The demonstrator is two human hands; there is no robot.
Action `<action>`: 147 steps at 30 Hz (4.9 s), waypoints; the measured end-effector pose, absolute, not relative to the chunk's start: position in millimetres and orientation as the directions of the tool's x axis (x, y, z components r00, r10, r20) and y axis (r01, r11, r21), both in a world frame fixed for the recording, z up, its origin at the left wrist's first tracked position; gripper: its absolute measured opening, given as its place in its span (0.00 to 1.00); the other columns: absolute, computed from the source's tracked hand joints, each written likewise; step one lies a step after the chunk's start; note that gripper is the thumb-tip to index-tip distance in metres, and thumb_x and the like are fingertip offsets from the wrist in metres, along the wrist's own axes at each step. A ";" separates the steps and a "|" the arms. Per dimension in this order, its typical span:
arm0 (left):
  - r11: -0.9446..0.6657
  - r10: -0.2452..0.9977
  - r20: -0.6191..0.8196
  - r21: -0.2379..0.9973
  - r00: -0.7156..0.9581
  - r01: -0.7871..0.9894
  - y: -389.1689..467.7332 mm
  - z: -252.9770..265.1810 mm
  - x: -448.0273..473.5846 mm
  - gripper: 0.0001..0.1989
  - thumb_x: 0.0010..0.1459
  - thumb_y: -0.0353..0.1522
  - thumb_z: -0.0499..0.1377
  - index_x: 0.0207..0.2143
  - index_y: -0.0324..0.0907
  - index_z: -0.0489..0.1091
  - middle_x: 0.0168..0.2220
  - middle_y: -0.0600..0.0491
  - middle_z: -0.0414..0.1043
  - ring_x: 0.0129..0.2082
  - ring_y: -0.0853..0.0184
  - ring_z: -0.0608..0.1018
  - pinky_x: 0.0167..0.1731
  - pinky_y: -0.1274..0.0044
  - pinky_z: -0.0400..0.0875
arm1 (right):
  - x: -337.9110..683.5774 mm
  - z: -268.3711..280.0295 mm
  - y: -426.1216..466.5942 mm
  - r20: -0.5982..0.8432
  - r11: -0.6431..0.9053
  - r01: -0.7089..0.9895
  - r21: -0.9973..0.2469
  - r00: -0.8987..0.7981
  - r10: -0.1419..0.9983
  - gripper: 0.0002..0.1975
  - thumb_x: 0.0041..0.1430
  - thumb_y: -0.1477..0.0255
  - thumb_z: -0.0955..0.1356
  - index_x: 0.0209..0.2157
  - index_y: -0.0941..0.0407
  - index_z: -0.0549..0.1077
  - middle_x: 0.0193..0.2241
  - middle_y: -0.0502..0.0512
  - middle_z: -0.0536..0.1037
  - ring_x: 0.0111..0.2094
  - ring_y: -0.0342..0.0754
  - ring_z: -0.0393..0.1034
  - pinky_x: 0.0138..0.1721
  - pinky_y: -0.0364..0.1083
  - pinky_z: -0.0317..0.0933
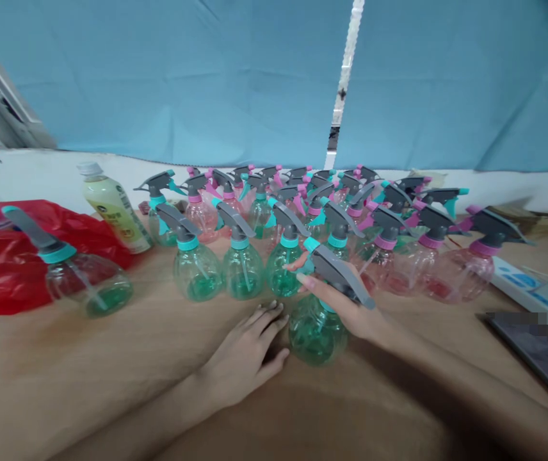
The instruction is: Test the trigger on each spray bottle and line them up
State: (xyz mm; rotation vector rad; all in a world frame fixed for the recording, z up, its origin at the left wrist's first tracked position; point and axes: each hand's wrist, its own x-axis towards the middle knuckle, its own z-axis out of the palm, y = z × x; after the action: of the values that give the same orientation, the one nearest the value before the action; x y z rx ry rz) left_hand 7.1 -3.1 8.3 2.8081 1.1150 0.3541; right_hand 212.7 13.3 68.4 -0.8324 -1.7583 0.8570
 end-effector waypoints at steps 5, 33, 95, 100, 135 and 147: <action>-0.736 0.677 0.181 0.170 0.713 0.656 -2.4 5.7 4.0 0.21 0.64 0.36 0.53 0.56 0.37 0.62 0.61 0.43 0.59 0.61 0.56 0.62 0.58 0.63 0.57 | 214.2 68.2 11.2 0.473 0.532 0.181 -0.827 -0.286 0.833 0.10 0.60 0.63 0.65 0.41 0.51 0.70 0.25 0.48 0.67 0.34 0.48 0.68 0.36 0.48 0.63; -0.747 0.661 0.242 0.123 0.710 0.654 -1.5 0.8 5.7 0.18 0.64 0.36 0.53 0.53 0.37 0.65 0.59 0.43 0.61 0.60 0.57 0.63 0.57 0.63 0.59 | 213.0 66.7 10.8 0.481 0.528 0.166 -0.833 -0.253 0.839 0.08 0.59 0.64 0.66 0.38 0.51 0.70 0.21 0.47 0.62 0.34 0.49 0.66 0.37 0.49 0.61; -0.761 0.643 0.261 0.119 0.720 0.637 0.9 0.3 4.5 0.18 0.64 0.36 0.52 0.54 0.39 0.64 0.60 0.44 0.61 0.60 0.57 0.62 0.57 0.62 0.59 | 210.7 71.9 11.4 0.475 0.518 0.135 -0.845 -0.258 0.841 0.12 0.57 0.62 0.67 0.40 0.53 0.71 0.25 0.48 0.67 0.28 0.45 0.62 0.32 0.46 0.60; -0.761 0.644 0.253 0.116 0.722 0.638 0.9 1.7 4.0 0.18 0.64 0.36 0.52 0.54 0.37 0.65 0.59 0.43 0.61 0.60 0.56 0.62 0.57 0.62 0.59 | 210.5 72.5 11.7 0.488 0.531 0.144 -0.835 -0.253 0.836 0.12 0.57 0.63 0.67 0.40 0.54 0.71 0.25 0.47 0.66 0.27 0.44 0.61 0.31 0.45 0.60; -0.758 0.647 0.248 0.108 0.721 0.643 -0.3 3.7 5.0 0.18 0.64 0.35 0.52 0.54 0.39 0.65 0.59 0.44 0.62 0.60 0.57 0.63 0.57 0.63 0.59 | 212.4 71.5 14.6 0.525 0.574 0.100 -0.813 -0.302 0.796 0.06 0.59 0.65 0.66 0.36 0.53 0.68 0.26 0.47 0.63 0.25 0.41 0.57 0.28 0.44 0.54; -0.759 0.647 0.243 0.116 0.723 0.640 0.2 3.1 4.1 0.18 0.65 0.36 0.52 0.54 0.38 0.64 0.59 0.43 0.62 0.60 0.56 0.62 0.56 0.62 0.60 | 215.6 74.4 14.1 0.522 0.580 0.131 -0.804 -0.312 0.794 0.08 0.59 0.66 0.66 0.29 0.55 0.66 0.22 0.45 0.61 0.23 0.40 0.53 0.28 0.44 0.51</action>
State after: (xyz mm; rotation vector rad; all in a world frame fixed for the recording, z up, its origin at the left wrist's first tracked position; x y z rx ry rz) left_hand 4.1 0.2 3.1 2.8941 1.0809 0.4213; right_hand 215.6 14.1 74.4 -0.7595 -1.7870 0.8108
